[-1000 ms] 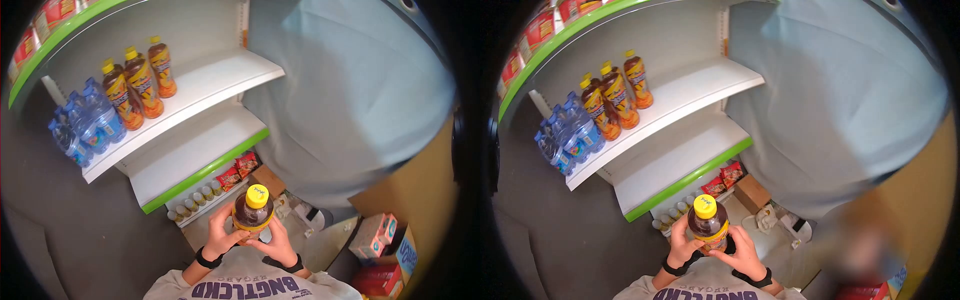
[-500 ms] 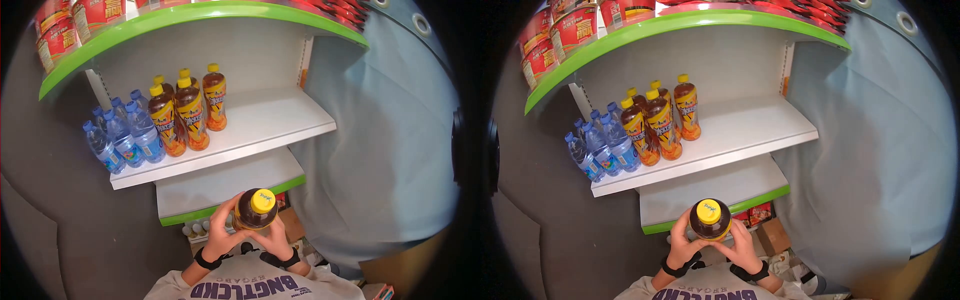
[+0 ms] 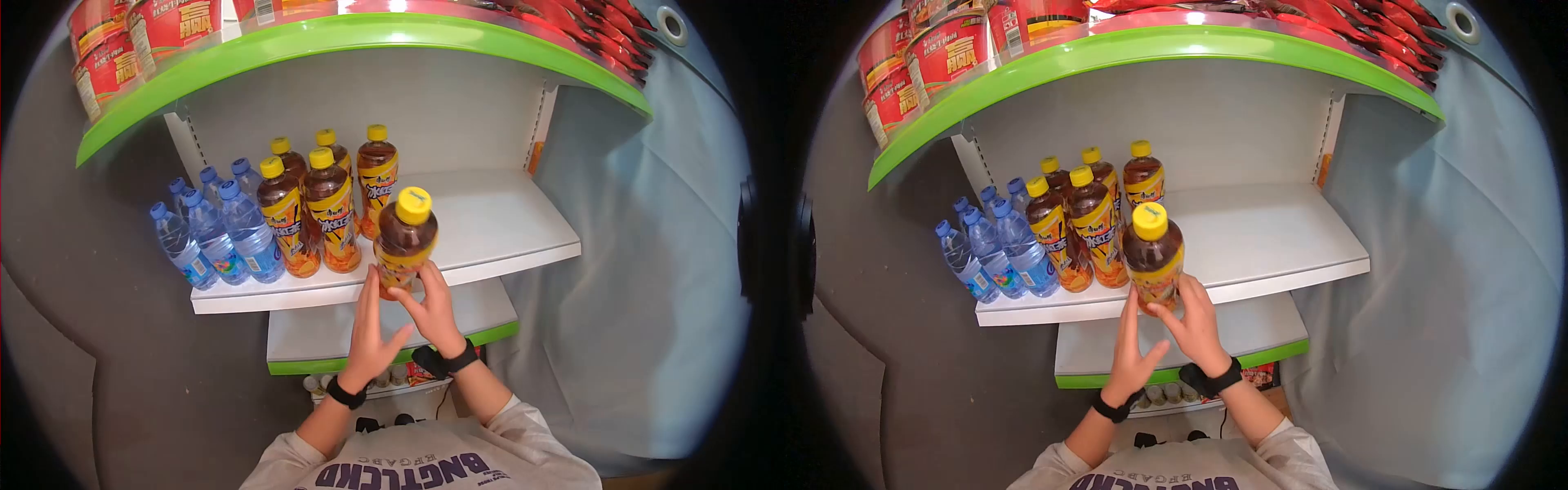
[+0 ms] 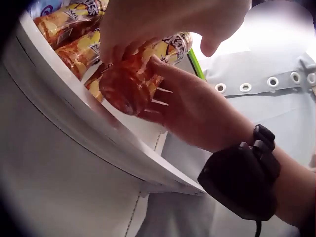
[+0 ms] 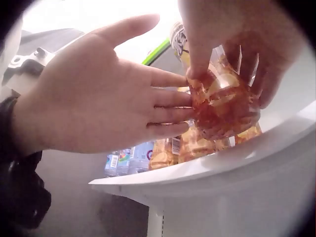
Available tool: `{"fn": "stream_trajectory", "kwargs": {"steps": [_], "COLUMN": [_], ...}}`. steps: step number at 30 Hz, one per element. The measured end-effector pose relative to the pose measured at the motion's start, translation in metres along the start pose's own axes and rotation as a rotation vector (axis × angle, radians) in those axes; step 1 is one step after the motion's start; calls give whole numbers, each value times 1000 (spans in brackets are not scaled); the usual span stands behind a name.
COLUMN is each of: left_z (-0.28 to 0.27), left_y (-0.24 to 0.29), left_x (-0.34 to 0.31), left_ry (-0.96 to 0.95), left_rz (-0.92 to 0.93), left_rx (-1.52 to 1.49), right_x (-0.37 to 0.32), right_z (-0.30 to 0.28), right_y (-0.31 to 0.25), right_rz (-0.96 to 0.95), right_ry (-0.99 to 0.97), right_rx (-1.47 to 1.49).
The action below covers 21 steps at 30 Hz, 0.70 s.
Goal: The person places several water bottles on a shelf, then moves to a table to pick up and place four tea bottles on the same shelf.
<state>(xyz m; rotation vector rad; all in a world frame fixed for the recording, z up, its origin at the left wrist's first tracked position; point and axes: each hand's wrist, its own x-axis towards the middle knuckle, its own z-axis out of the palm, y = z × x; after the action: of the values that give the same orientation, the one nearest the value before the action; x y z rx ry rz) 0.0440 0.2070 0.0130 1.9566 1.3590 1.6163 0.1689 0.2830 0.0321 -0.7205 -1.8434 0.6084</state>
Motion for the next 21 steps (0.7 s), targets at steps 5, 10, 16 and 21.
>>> {"fn": "stream_trajectory", "kwargs": {"steps": [5,10,16,21], "left_z": [-1,5,5,8], "left_y": [-21,-37,-42,-43], "left_x": [27,40,50,52], "left_ry": [-19,-1,8,42], "left_rz": [-26,-43,-62,-68], "left_rx": [115,126,109,172], "right_x": [28,37,41,41], "right_z": [19,28,29,33], "right_y": [24,37,45,38], "right_rz": [2,116,-87,-28], "right_ry": [3,-5,34,63], "right_rx": [-3,168,-77,-127]}}
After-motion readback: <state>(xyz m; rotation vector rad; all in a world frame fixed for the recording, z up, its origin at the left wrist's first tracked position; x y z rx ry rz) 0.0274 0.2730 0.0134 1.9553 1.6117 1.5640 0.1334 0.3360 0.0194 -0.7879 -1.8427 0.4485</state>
